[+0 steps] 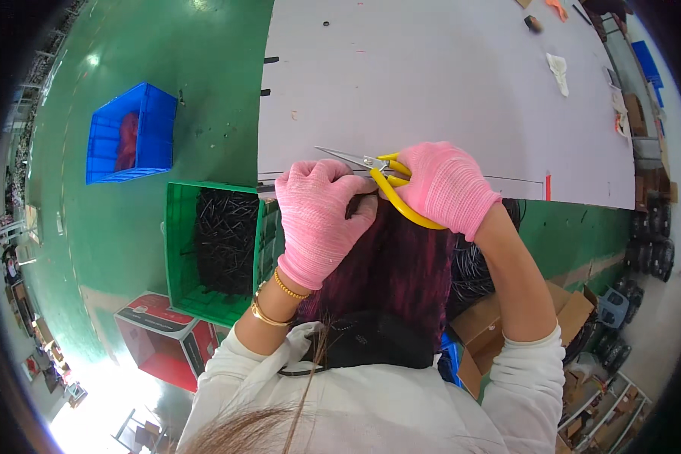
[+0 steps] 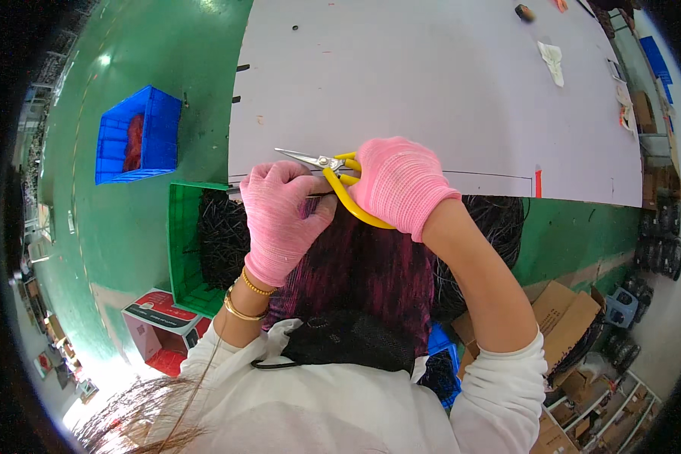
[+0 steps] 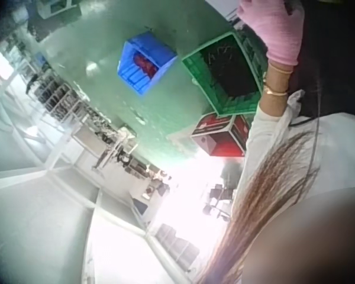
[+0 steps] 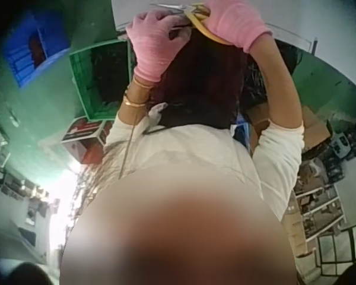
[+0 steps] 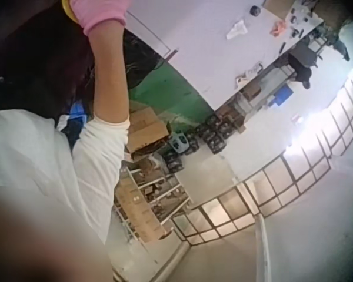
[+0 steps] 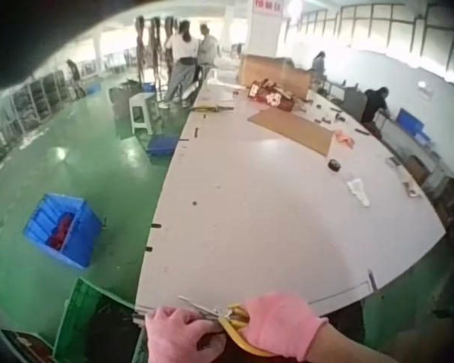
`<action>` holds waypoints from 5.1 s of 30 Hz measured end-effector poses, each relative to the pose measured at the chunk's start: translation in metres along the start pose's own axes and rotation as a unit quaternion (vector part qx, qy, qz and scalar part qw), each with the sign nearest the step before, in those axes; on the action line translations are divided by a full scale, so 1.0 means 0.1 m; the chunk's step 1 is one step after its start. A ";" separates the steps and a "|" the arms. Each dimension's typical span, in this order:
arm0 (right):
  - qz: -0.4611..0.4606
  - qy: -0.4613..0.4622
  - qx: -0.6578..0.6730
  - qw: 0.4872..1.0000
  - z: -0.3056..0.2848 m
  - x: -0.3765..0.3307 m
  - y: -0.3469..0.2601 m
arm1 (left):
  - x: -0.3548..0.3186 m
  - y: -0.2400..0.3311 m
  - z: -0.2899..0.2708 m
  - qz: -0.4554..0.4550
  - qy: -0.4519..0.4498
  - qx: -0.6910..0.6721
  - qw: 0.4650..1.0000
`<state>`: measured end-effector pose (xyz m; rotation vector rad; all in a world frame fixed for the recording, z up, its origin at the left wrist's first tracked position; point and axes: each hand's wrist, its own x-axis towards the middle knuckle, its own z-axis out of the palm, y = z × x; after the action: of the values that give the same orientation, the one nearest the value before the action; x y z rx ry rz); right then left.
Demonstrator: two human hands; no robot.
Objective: Measure and cut black wires to specific lengths using a measuring board and a pair of scissors.
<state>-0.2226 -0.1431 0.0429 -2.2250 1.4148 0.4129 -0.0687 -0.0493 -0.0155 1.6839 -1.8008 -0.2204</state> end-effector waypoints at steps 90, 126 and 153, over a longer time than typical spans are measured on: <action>-0.121 0.305 0.297 0.897 0.97 -0.95 0.03 | -0.60 -0.41 -1.30 -0.232 -0.196 -0.407 0.861; -0.112 0.094 0.173 0.974 0.24 -0.06 -0.38 | -0.35 -0.45 0.04 0.089 0.075 -0.069 0.991; -0.038 0.062 0.198 0.977 0.05 -0.16 0.06 | -0.22 -0.45 -0.08 0.057 0.055 -0.104 0.991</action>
<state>-0.2348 -0.1302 0.0455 -1.9939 1.3311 -0.0363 -0.0279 -0.0329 -0.0410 1.4163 -1.7231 -0.2502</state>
